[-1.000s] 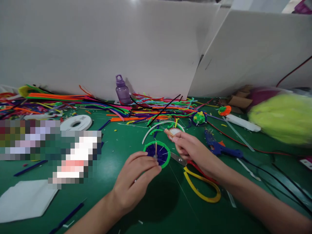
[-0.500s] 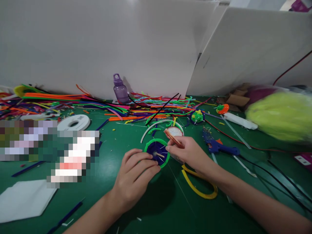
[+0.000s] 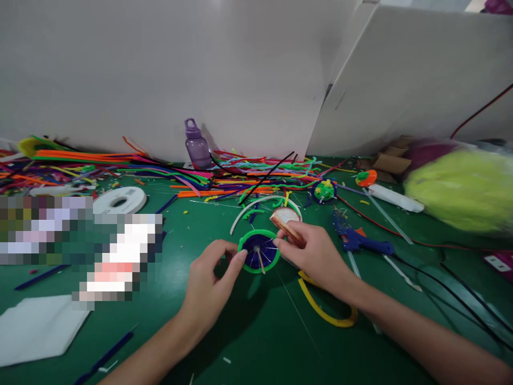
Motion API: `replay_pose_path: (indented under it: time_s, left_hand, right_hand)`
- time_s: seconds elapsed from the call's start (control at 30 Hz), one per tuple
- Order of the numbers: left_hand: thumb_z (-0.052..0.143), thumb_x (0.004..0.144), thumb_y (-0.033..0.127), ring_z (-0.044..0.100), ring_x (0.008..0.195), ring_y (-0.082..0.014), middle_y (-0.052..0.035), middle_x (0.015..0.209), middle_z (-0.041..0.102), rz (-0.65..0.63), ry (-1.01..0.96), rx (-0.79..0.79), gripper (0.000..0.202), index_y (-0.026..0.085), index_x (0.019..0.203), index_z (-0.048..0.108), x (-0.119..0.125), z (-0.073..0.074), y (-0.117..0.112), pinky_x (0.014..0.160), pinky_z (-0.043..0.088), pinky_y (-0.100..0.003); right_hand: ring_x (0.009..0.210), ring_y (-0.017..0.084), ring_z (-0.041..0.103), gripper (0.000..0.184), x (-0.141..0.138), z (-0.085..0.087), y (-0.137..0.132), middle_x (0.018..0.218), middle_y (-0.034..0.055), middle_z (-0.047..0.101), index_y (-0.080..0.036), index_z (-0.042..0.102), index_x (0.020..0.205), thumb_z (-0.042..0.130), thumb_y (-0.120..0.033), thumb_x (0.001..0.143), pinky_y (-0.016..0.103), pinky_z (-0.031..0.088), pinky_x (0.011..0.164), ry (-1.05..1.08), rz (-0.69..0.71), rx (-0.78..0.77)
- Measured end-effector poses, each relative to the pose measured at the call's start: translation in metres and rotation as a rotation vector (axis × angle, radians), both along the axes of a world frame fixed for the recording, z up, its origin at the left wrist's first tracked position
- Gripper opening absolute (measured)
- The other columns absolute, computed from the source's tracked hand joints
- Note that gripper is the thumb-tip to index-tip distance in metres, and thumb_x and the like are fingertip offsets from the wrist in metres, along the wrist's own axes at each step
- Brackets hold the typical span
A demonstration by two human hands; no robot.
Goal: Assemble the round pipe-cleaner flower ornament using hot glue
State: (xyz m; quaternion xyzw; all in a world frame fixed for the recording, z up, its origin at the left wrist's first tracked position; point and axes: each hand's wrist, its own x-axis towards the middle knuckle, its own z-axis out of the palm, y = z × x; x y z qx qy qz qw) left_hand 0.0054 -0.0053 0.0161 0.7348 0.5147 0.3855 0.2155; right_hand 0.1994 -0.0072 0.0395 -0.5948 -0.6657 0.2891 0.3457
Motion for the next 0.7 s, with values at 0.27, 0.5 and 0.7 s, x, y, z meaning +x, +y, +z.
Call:
replay_pose_path:
  time_s: [0.27, 0.5, 0.7]
  left_hand:
    - [0.052, 0.084, 0.029, 0.049, 0.054, -0.0114, 0.0034, 0.057, 0.05, 0.037, 0.04, 0.049, 0.026, 0.019, 0.061, 0.048, -0.003, -0.003, -0.001, 0.049, 0.034, -0.022]
    - [0.052, 0.085, 0.032, 0.045, 0.054, -0.0112, 0.0032, 0.057, 0.047, 0.081, -0.03, -0.02, 0.027, 0.019, 0.061, 0.047, -0.003, -0.002, -0.002, 0.045, 0.028, -0.021]
    - [0.054, 0.083, 0.039, 0.038, 0.054, -0.0106, 0.0046, 0.055, 0.039, 0.05, -0.243, -0.323, 0.03, 0.019, 0.061, 0.047, -0.002, -0.004, 0.0, 0.049, 0.029, -0.021]
  right_hand:
    - [0.048, 0.008, 0.034, 0.024, 0.011, 0.012, 0.0, 0.055, -0.0052, 0.045, -0.018, 0.058, 0.075, 0.057, -0.041, 0.082, 0.022, 0.026, 0.045, -0.062, -0.027, 0.127]
    - [0.053, 0.008, 0.036, 0.024, 0.015, 0.016, 0.002, 0.059, -0.0045, 0.042, -0.017, 0.055, 0.067, 0.056, -0.034, 0.084, 0.021, 0.027, 0.047, -0.065, 0.14, 0.029]
    - [0.047, 0.008, 0.031, 0.038, 0.014, 0.013, 0.001, 0.054, -0.0087, 0.04, -0.026, 0.057, 0.109, 0.069, -0.035, 0.074, 0.02, 0.024, 0.043, 0.034, 0.271, -0.078]
